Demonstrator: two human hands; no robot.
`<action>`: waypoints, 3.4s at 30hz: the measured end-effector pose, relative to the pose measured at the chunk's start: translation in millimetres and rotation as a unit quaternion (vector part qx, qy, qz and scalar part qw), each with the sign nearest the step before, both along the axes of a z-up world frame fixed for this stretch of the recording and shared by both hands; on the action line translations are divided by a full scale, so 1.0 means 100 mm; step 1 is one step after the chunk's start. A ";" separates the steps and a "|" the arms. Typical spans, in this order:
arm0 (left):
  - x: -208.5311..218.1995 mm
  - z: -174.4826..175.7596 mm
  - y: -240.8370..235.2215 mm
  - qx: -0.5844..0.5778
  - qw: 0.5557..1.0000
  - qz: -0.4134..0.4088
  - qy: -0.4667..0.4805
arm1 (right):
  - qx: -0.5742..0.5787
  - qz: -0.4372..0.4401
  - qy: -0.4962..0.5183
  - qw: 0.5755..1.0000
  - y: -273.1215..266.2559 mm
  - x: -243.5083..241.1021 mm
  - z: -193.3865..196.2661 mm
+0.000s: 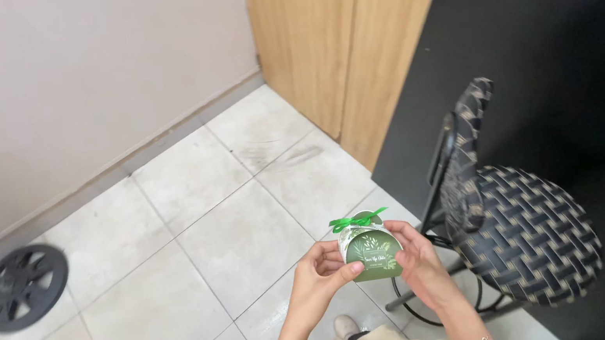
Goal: Take packaged items from a desk and arrange them on a display shelf.
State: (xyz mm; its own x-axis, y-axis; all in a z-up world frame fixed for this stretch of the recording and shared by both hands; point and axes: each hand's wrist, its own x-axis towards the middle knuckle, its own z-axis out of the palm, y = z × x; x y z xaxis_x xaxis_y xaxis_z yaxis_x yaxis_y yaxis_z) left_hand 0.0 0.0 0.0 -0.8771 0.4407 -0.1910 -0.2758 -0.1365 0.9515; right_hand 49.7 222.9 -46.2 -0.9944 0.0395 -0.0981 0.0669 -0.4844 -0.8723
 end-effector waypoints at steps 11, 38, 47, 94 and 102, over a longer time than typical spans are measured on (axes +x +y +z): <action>-0.02 -0.23 -0.40 -0.036 0.967 0.250 -0.043 | -0.022 0.231 -0.051 0.971 -0.50 -1.13 -0.19; -1.09 0.20 -4.56 -0.092 0.840 0.535 -0.004 | -0.028 0.514 -0.023 0.857 -5.37 -3.36 0.08; -0.74 0.05 -5.56 -0.059 0.706 0.705 -0.034 | 0.023 0.673 -0.051 0.738 -7.12 -3.35 0.09; -0.06 0.05 -14.06 -0.084 0.518 0.851 -0.030 | 0.020 0.830 -0.014 0.558 -16.69 -2.82 0.09; 0.19 -0.31 -15.44 -0.052 0.507 0.855 -0.095 | 0.087 0.837 -0.057 0.537 -18.17 -2.57 -0.33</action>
